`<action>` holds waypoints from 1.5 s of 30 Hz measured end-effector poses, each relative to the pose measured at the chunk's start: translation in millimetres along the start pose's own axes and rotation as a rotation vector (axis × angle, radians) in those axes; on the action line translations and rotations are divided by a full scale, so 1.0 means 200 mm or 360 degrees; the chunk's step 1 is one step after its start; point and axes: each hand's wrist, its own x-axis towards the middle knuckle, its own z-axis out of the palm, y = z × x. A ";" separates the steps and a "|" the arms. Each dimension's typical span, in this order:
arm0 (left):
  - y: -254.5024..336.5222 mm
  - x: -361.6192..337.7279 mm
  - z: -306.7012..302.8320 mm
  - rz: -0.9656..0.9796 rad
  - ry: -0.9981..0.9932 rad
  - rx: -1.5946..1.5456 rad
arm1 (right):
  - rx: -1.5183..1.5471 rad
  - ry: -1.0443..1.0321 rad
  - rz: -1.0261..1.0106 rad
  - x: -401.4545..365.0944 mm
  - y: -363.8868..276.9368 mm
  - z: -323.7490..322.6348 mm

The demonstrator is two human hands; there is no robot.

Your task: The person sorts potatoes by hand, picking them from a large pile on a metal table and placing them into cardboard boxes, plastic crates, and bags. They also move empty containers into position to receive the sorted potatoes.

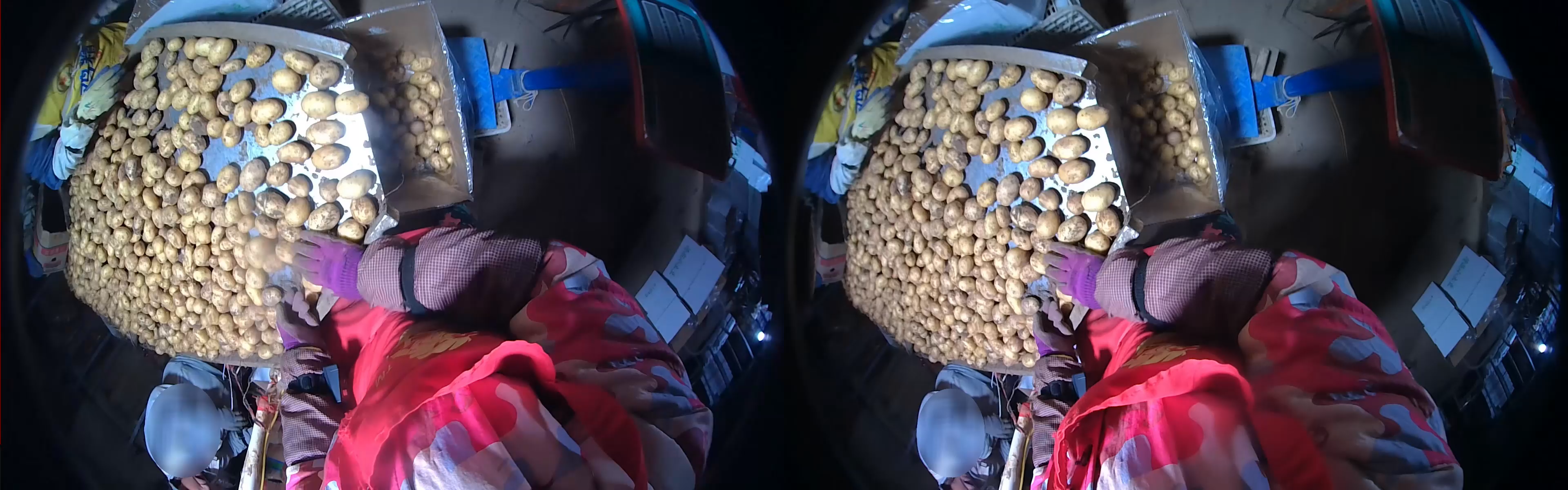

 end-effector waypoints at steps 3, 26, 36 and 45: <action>0.18 -0.08 0.19 -0.0469 0.0244 -0.0430 | 0.0055 0.0105 0.0184 -0.01 -0.02 0.05; 0.21 -0.05 0.14 -0.0714 0.0259 -0.0696 | -0.0178 0.0233 0.0419 -0.22 0.27 -0.24; 0.05 -0.03 0.05 -0.0519 -0.0135 -0.1076 | -0.0548 0.0904 0.0231 -0.01 0.97 -0.64; 0.05 -0.05 0.08 -0.0509 0.0046 -0.1104 | -0.0552 0.0191 0.0233 0.58 0.27 -0.02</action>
